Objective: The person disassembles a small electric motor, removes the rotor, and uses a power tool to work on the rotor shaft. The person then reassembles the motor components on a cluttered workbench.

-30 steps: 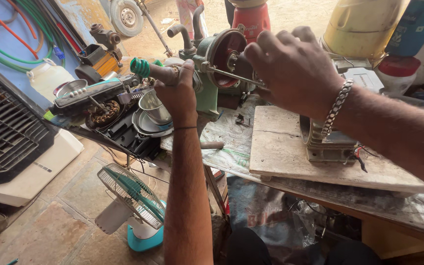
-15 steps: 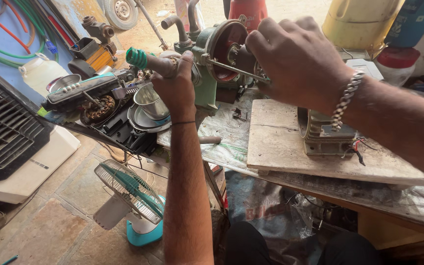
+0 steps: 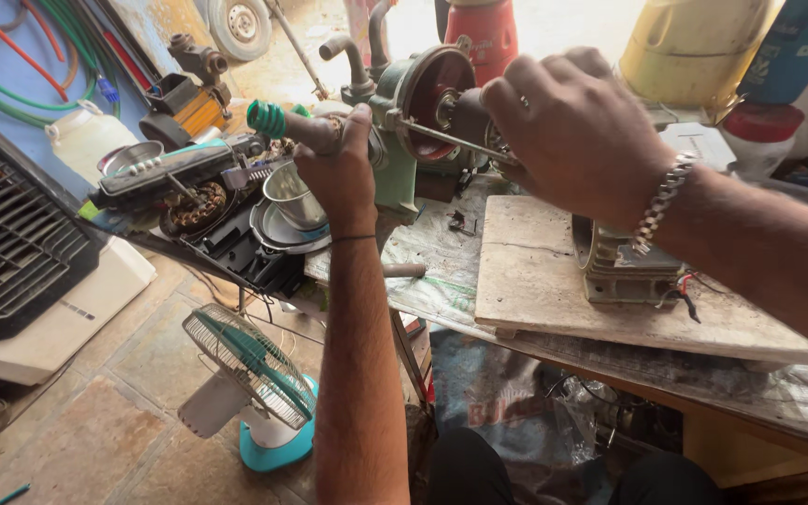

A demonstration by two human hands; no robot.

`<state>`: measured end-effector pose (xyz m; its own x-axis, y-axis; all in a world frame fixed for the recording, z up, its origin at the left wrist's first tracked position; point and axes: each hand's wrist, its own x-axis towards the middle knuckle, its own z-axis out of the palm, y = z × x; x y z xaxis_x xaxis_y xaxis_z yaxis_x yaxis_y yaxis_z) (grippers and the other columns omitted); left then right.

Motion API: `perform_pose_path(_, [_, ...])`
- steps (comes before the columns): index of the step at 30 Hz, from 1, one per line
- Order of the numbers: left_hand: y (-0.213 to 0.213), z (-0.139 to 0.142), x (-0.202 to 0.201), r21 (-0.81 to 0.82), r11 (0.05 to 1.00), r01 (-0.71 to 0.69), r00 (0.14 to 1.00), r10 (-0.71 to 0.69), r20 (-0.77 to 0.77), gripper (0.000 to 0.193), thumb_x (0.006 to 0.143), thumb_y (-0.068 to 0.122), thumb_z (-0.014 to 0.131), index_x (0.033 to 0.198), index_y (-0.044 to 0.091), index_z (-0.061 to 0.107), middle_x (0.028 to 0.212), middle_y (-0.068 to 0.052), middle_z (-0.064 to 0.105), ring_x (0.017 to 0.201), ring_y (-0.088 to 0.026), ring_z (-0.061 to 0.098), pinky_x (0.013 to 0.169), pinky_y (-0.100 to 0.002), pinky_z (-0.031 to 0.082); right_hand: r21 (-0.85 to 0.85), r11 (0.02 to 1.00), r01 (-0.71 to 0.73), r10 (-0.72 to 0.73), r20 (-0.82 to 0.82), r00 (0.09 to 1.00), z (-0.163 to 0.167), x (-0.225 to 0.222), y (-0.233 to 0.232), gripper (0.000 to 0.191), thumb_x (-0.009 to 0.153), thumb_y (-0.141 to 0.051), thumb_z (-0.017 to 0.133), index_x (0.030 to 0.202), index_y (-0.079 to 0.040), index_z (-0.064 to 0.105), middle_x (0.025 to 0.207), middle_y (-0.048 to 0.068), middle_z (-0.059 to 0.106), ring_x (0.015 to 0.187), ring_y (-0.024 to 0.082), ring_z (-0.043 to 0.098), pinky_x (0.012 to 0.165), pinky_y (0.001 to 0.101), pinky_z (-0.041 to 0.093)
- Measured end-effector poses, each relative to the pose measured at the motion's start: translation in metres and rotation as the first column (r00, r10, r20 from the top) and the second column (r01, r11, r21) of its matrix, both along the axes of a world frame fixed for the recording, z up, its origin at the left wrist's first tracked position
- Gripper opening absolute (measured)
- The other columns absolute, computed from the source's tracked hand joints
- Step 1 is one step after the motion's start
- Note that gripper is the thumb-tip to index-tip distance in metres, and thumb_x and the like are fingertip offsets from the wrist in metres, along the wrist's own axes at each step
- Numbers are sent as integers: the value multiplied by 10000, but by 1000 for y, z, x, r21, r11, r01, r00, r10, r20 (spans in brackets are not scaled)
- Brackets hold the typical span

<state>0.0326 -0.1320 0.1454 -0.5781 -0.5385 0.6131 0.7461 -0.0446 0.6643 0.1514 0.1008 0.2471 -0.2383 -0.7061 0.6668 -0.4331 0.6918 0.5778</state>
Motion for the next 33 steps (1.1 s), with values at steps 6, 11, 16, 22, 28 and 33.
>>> perform_pose_path(6, [-2,5,3,18,1000,10,1000,-10,-11,187,840,91,810,927,6,668,862,-25,703,777,-126,669,764,-290,546,-92,859,504,-251,781,571,31,3,-9,436,1022,-437,524,1192,-43,603,853,167,705,793,288,722,825,432,573])
perform_pose_path(11, [-6,1,0,33,999,16,1000,-16,-17,247,830,91,816,977,14,633,873,-12,685,779,-114,652,763,-283,541,-56,998,-2,0,-36,999,10,-2,-5,535,853,-510,683,1124,-49,665,877,97,706,749,216,717,769,347,550])
perform_pose_path(16, [-7,0,-3,20,1000,-14,998,13,66,267,834,118,816,990,-21,649,873,-37,708,781,-137,693,786,-300,576,5,945,326,-302,389,870,-5,-15,0,336,929,-344,698,1130,-79,652,723,30,644,630,198,694,942,387,552])
perform_pose_path(22, [-7,1,2,-18,999,-51,999,51,-2,251,822,127,812,977,-4,664,894,-32,718,812,-139,690,805,-315,556,-248,906,343,-50,742,668,8,-12,-8,603,960,-451,651,1345,-7,513,800,54,628,653,254,680,696,402,579])
perform_pose_path(28, [-5,1,1,-25,997,-73,997,74,36,241,820,134,836,913,2,658,864,-45,712,777,-149,680,773,-318,562,25,1000,8,-6,-93,996,-9,-12,-4,284,1020,-271,682,1214,-84,593,1017,67,671,934,214,717,898,420,579])
perform_pose_path(33, [-1,3,3,-2,999,-54,997,54,62,232,819,139,831,916,6,668,868,-47,720,774,-145,684,752,-311,564,20,976,215,-201,442,874,-4,-25,5,269,1006,-300,668,1187,-104,631,1035,106,648,823,227,683,778,392,555])
